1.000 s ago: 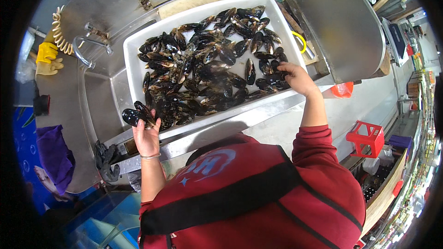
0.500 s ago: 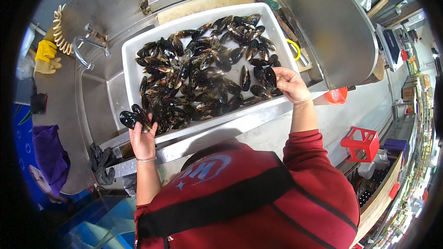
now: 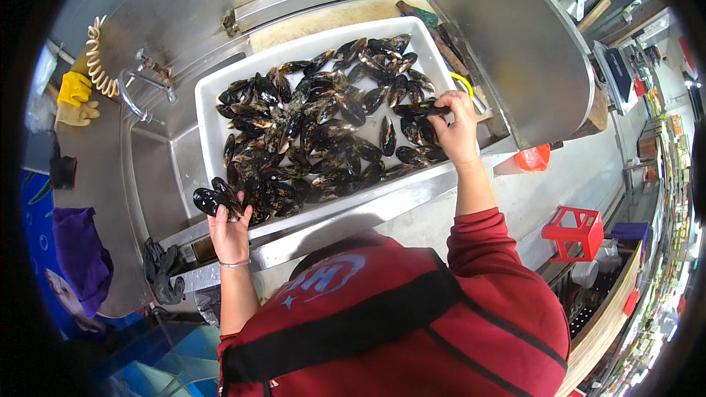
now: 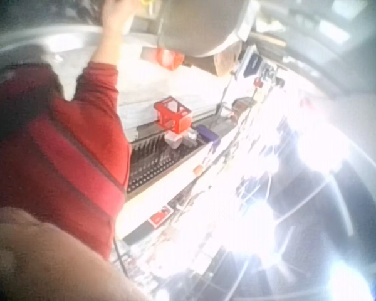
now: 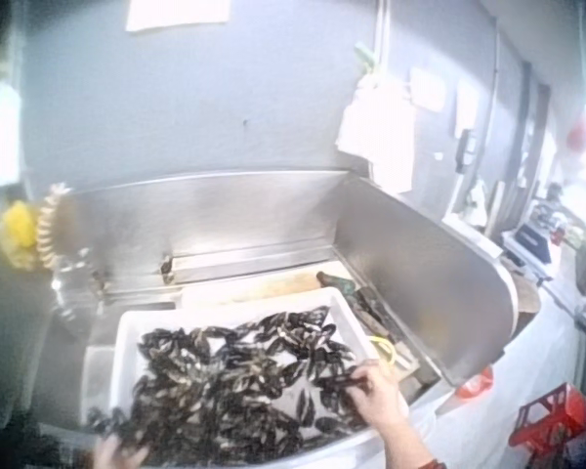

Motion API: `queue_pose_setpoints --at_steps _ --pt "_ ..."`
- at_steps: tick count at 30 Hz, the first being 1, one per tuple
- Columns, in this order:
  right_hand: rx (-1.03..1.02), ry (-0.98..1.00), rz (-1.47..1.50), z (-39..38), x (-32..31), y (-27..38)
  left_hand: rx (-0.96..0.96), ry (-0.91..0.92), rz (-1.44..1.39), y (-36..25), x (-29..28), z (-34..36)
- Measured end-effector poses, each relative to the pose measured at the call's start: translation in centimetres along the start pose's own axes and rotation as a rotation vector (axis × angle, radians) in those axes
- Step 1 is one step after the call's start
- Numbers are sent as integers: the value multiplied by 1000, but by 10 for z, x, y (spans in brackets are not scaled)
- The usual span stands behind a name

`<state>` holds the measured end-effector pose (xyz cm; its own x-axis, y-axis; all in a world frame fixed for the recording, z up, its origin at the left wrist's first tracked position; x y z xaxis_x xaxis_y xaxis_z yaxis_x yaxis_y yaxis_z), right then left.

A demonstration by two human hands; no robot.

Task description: The person scoops water from a bucket and pours it over trays of clams in a seafood display case. They then lift a white tray of mussels from the case, carry it to a sink, and wash the mussels under running water by hand.

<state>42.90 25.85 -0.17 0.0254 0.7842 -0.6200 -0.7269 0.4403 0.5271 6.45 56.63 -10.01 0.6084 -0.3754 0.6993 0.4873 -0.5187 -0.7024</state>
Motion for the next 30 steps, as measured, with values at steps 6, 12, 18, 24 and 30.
queue_pose_setpoints --at_steps 6,12,18,24,30 --pt "-188 -135 -62 -1 -5 31 6 1 18 -3 1 1" --pt "-176 -127 -123 -1 0 38 18 9 47 -5 0 4" --pt "-226 -127 -180 -1 2 50 15 1 31 -7 -4 4" --pt "-95 -41 -104 -5 13 53 16 7 29 -9 -3 5" --pt "-162 524 -7 -42 86 76 29 8 39 -15 -2 5"
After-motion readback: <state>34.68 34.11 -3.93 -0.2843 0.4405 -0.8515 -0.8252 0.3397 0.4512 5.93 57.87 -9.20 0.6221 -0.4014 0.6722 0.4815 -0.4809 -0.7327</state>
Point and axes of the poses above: each hand's wrist, its own z-axis towards the middle knuckle, its own x-axis out of the palm, y = z × x, the point moved 8 cm from there along z, towards the middle knuckle, and after that the axes turned 6 degrees about -z, right-handed, at the moved point
